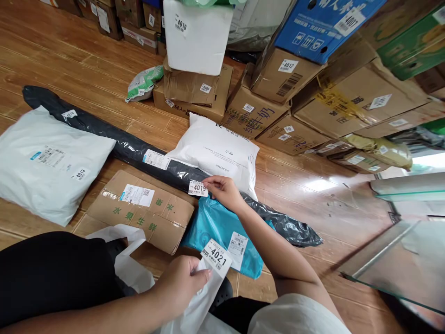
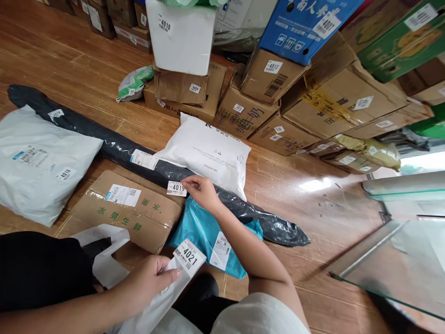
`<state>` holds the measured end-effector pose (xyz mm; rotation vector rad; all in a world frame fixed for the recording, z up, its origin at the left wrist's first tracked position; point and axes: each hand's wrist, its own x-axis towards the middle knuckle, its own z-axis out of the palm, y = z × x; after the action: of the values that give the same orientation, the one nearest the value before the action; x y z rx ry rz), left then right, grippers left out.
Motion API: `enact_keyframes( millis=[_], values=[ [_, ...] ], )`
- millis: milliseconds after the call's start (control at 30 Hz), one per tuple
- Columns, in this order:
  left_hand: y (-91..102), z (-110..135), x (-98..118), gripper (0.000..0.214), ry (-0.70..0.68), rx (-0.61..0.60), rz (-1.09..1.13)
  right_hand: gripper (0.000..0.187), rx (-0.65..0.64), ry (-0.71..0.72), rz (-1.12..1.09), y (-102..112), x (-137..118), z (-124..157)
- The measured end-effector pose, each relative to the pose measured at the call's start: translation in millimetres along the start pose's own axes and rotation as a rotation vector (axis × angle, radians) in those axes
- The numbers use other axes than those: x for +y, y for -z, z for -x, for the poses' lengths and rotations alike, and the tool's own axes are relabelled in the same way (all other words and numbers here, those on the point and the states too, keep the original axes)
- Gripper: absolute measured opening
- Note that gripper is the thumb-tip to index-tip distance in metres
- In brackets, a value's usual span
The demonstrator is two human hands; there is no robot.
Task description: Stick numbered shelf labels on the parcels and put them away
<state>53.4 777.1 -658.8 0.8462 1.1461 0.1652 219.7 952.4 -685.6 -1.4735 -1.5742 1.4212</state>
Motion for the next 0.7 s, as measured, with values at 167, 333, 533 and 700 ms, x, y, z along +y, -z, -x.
enact_keyframes(
  millis=[167,333,533,700],
  values=[
    [-1.8,3.6,6.2,0.04,0.058,-0.015,0.025,0.03,-0.261,-0.312,-0.207,-40.8,48.2,3.8],
    [-5.8,12.0,12.1,0.029,0.104,-0.009,0.0,0.031,-0.449,-0.683,-0.176,-139.2,125.2,54.2],
    [-0.1,16.8,20.6,0.029,0.145,-0.011,0.011,0.032,-0.128,-0.651,-0.024,-189.1,160.1,73.7],
    [11.7,21.5,24.3,0.025,0.092,-0.042,0.026,0.031,-0.114,-0.57,-0.041,-202.8,163.1,70.5]
  ],
)
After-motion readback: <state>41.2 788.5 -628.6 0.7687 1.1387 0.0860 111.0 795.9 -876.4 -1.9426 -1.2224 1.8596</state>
